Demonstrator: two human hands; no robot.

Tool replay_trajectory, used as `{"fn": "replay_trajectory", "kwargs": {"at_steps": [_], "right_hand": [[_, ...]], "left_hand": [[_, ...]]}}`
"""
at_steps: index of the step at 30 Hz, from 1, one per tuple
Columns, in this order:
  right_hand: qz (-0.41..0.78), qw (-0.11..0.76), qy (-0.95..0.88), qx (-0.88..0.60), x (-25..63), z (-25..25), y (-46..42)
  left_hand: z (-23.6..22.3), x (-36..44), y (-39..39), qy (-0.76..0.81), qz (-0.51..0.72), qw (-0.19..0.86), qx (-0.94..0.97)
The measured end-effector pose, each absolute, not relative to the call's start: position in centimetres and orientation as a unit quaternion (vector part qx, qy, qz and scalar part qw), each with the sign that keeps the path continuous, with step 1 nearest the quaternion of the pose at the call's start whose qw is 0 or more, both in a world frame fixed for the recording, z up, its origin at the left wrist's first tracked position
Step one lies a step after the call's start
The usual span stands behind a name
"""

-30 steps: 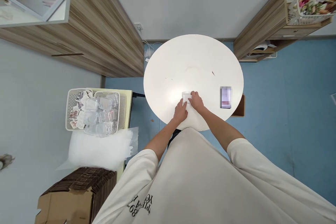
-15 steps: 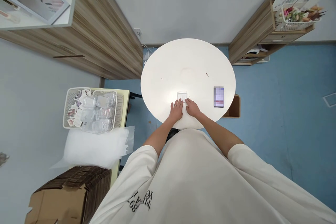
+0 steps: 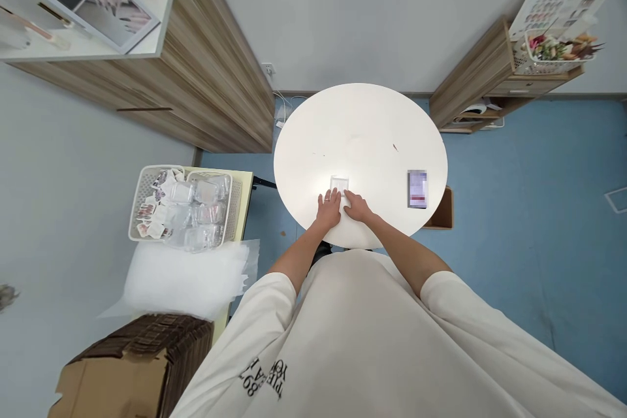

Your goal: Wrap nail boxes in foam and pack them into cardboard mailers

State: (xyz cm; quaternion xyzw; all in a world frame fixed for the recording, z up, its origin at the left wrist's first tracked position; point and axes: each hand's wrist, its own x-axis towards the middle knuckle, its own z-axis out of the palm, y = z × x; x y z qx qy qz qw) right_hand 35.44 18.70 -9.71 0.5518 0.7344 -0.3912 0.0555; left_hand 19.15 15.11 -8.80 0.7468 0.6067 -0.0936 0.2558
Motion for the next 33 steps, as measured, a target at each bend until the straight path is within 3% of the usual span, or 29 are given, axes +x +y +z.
{"fn": "replay_trajectory", "kwargs": {"at_steps": [16, 27, 33], "right_hand": [[-0.359, 0.095, 0.759, 0.535, 19.7, -9.7, 21.9], [-0.36, 0.118, 0.76, 0.528, 17.6, -9.3, 22.3], [-0.36, 0.074, 0.751, 0.549, 18.8, -8.4, 21.0]], "left_hand": [[-9.8, 3.6, 17.6, 0.632, -0.092, 0.219, 0.738], [-10.4, 1.5, 18.1, 0.638, -0.087, 0.234, 0.728], [-9.0, 2.1, 17.7, 0.634, -0.046, 0.226, 0.739]]}}
